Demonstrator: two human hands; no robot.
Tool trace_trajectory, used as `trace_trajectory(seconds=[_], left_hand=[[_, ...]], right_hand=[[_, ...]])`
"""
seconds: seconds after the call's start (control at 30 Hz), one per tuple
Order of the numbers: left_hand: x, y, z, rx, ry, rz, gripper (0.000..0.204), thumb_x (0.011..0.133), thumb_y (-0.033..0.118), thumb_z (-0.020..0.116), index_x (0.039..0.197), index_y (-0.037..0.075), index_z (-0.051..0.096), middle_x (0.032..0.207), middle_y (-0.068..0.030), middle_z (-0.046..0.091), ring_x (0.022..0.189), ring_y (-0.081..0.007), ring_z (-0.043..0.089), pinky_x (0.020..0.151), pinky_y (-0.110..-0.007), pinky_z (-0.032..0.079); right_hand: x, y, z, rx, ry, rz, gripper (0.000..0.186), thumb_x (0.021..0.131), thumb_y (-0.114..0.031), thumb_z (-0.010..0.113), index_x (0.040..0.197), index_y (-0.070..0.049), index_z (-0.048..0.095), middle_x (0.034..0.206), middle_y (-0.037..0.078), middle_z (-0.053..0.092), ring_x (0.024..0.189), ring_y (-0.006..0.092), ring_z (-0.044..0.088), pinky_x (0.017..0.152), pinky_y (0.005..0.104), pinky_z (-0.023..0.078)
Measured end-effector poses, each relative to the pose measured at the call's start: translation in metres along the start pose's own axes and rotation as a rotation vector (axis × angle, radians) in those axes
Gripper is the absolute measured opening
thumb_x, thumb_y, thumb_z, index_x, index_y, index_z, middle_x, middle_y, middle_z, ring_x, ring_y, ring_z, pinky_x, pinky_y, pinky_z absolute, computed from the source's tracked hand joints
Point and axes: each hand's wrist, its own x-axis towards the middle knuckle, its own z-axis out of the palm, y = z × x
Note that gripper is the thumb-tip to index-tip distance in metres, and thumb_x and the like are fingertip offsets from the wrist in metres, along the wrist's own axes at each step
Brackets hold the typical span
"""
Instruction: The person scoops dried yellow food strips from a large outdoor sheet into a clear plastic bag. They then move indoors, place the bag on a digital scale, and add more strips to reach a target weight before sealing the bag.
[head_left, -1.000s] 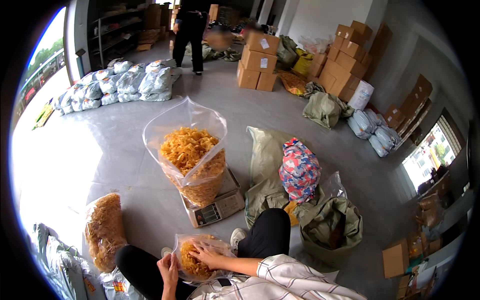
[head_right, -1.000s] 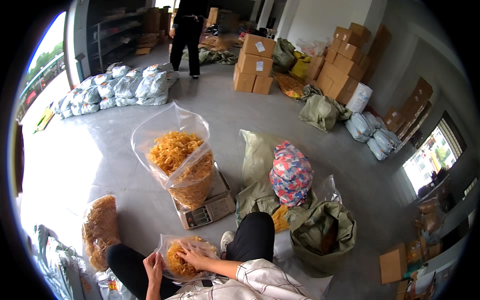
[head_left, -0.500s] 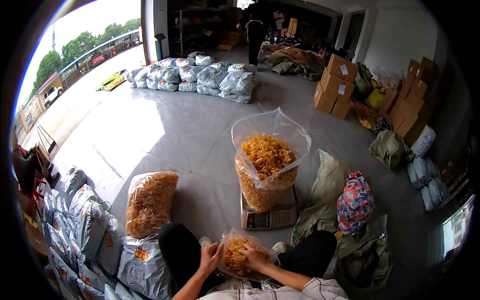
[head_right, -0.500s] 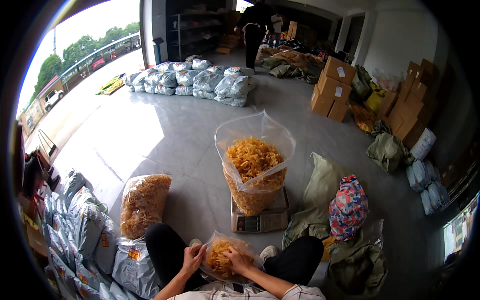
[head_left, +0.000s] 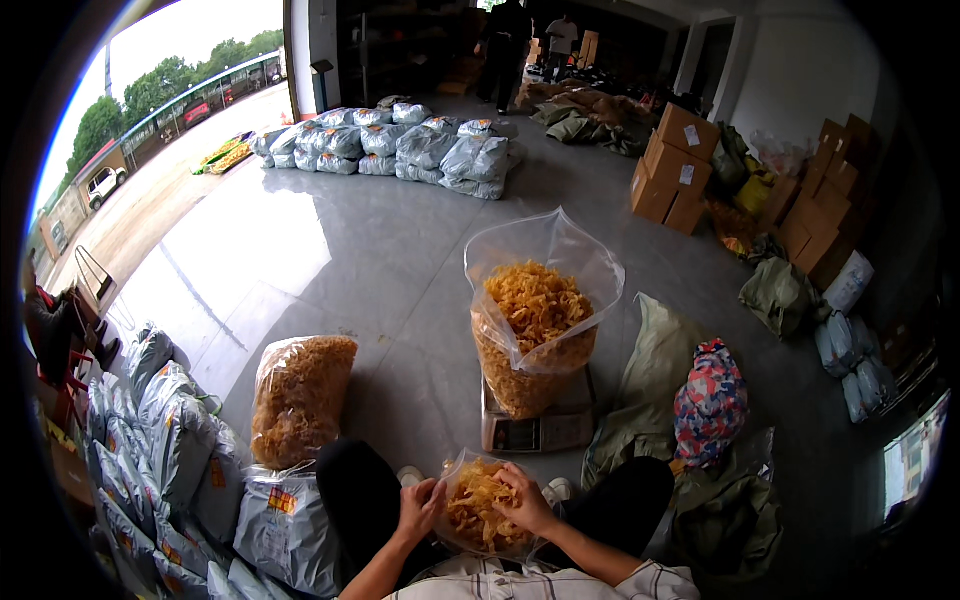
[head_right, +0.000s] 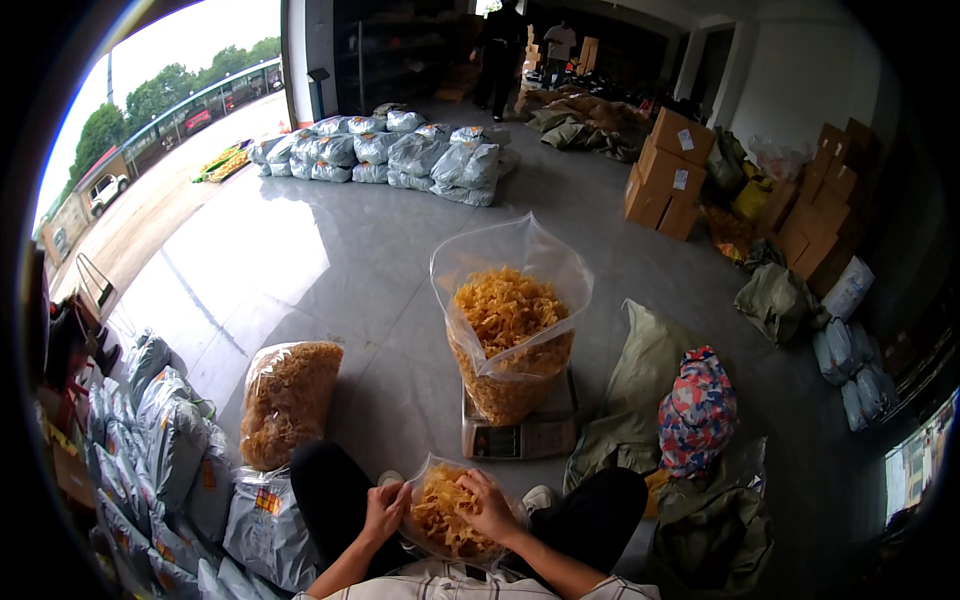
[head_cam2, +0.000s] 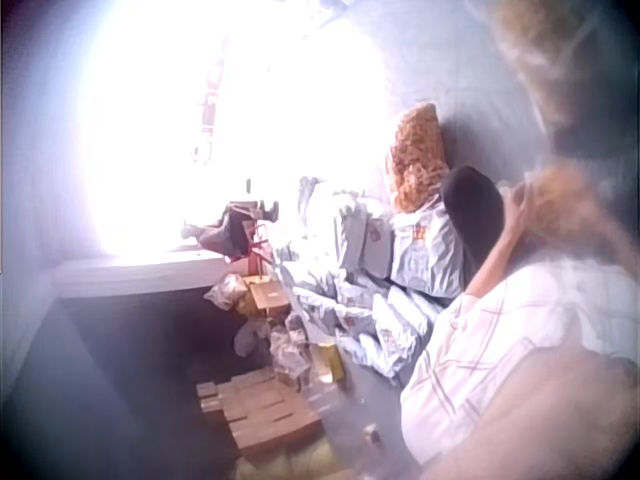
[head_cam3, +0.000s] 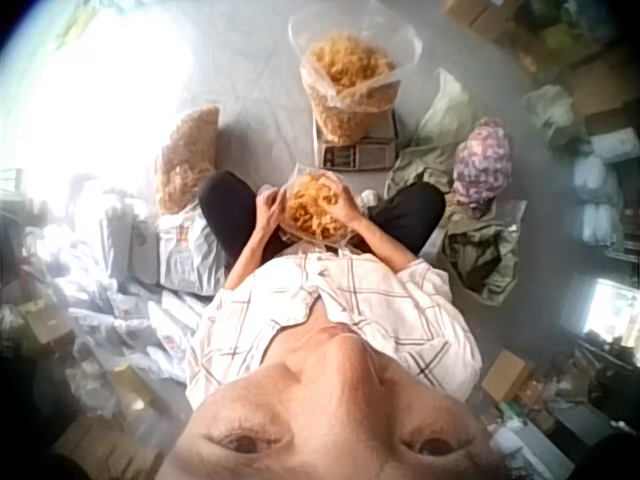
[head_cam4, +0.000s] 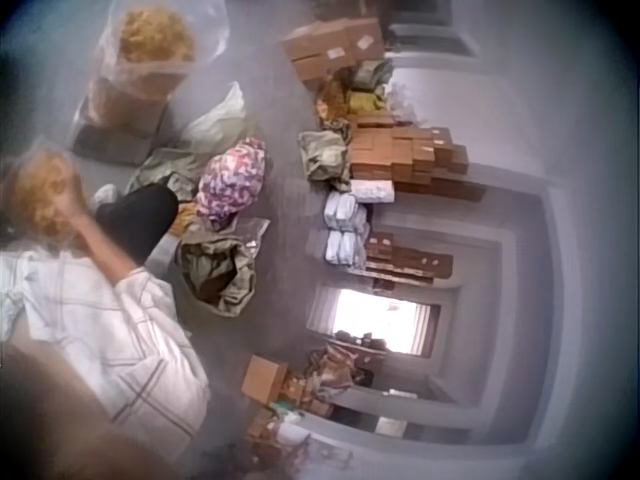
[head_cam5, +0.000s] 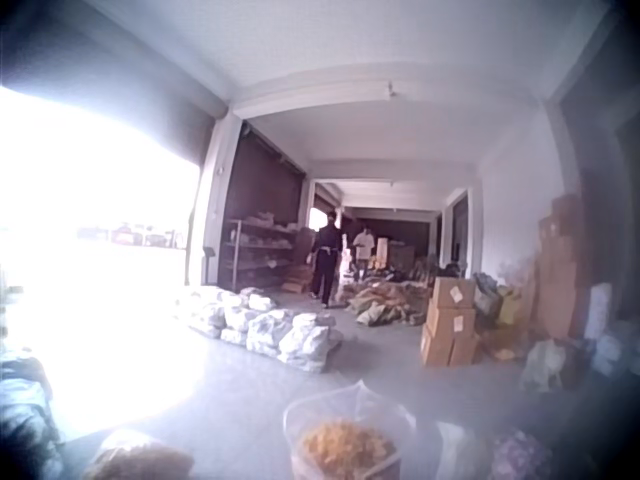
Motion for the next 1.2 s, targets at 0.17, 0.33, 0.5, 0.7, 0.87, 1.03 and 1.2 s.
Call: trace_trajectory(seconds=[0.17, 0.33, 0.5, 0.7, 0.87, 1.03, 1.2], left_hand=[[-0.001, -0.001, -0.001, 0.017, -0.007, -0.003, 0.038, 0.094, 0.022, 0.054, 0.063, -0.001, 0.052, 0.052, -0.0013, 0.050, 0.049, -0.0064, 0.045, 0.044, -0.024, 0.034], [0.000, 0.000, -0.002, 0.027, 0.015, 0.004, 0.039, 0.094, 0.022, 0.054, 0.063, -0.001, 0.052, 0.051, -0.0014, 0.049, 0.047, -0.0063, 0.044, 0.043, -0.024, 0.034], [0.000, -0.011, -0.001, -0.006, 0.018, 0.004, 0.037, 0.093, 0.019, 0.054, 0.063, -0.002, 0.052, 0.051, -0.0019, 0.050, 0.047, -0.0066, 0.046, 0.044, -0.024, 0.036], [0.001, -0.007, 0.000, 0.022, 0.020, 0.001, 0.037, 0.093, 0.019, 0.055, 0.063, -0.002, 0.052, 0.051, -0.0027, 0.051, 0.047, -0.0072, 0.048, 0.044, -0.024, 0.036], [0.002, -0.007, 0.000, -0.014, 0.007, -0.002, 0.038, 0.093, 0.019, 0.055, 0.063, -0.002, 0.051, 0.051, -0.0021, 0.050, 0.047, -0.0069, 0.047, 0.044, -0.024, 0.036], [0.000, -0.003, 0.000, -0.010, 0.009, -0.003, 0.038, 0.094, 0.020, 0.054, 0.063, -0.002, 0.051, 0.052, -0.0014, 0.049, 0.047, -0.0064, 0.046, 0.044, -0.024, 0.036], [-0.001, -0.007, 0.000, 0.012, 0.016, 0.021, 0.037, 0.094, 0.019, 0.055, 0.063, -0.002, 0.051, 0.052, -0.0012, 0.048, 0.047, -0.0058, 0.045, 0.044, -0.024, 0.036]], right_hand=[[0.001, -0.012, -0.013, 0.114, 0.073, -0.006, 0.036, 0.067, 0.001, 0.073, 0.096, 0.001, 0.051, 0.099, 0.014, 0.052, 0.097, 0.0285, 0.053, 0.088, 0.0324, 0.040], [0.013, -0.047, -0.031, 0.213, 0.023, -0.053, 0.030, 0.071, 0.004, 0.070, 0.093, 0.000, 0.050, 0.091, 0.009, 0.048, 0.089, 0.0237, 0.050, 0.091, 0.0301, 0.037], [0.013, -0.070, -0.042, 0.335, -0.002, 0.003, 0.028, 0.076, 0.003, 0.068, 0.095, -0.001, 0.048, 0.095, 0.006, 0.048, 0.090, 0.0151, 0.049, 0.081, 0.0260, 0.040], [0.011, -0.079, -0.051, 0.710, 0.052, 0.047, 0.046, 0.080, 0.003, 0.068, 0.120, -0.004, 0.045, 0.116, 0.002, 0.045, 0.107, 0.0098, 0.044, 0.093, 0.0245, 0.038], [0.013, -0.074, -0.056, 0.632, -0.007, -0.008, 0.063, 0.079, 0.003, 0.070, 0.134, -0.003, 0.039, 0.132, 0.007, 0.043, 0.118, 0.0134, 0.044, 0.101, 0.0303, 0.037], [0.007, -0.084, -0.053, 0.660, -0.131, 0.059, 0.061, 0.078, 0.004, 0.070, 0.131, -0.004, 0.042, 0.135, 0.009, 0.041, 0.122, 0.0145, 0.040, 0.103, 0.0315, 0.033], [0.000, -0.089, -0.047, 0.618, -0.123, 0.026, 0.061, 0.077, 0.007, 0.068, 0.131, -0.007, 0.043, 0.138, 0.011, 0.038, 0.124, 0.0147, 0.038, 0.102, 0.0310, 0.033]])
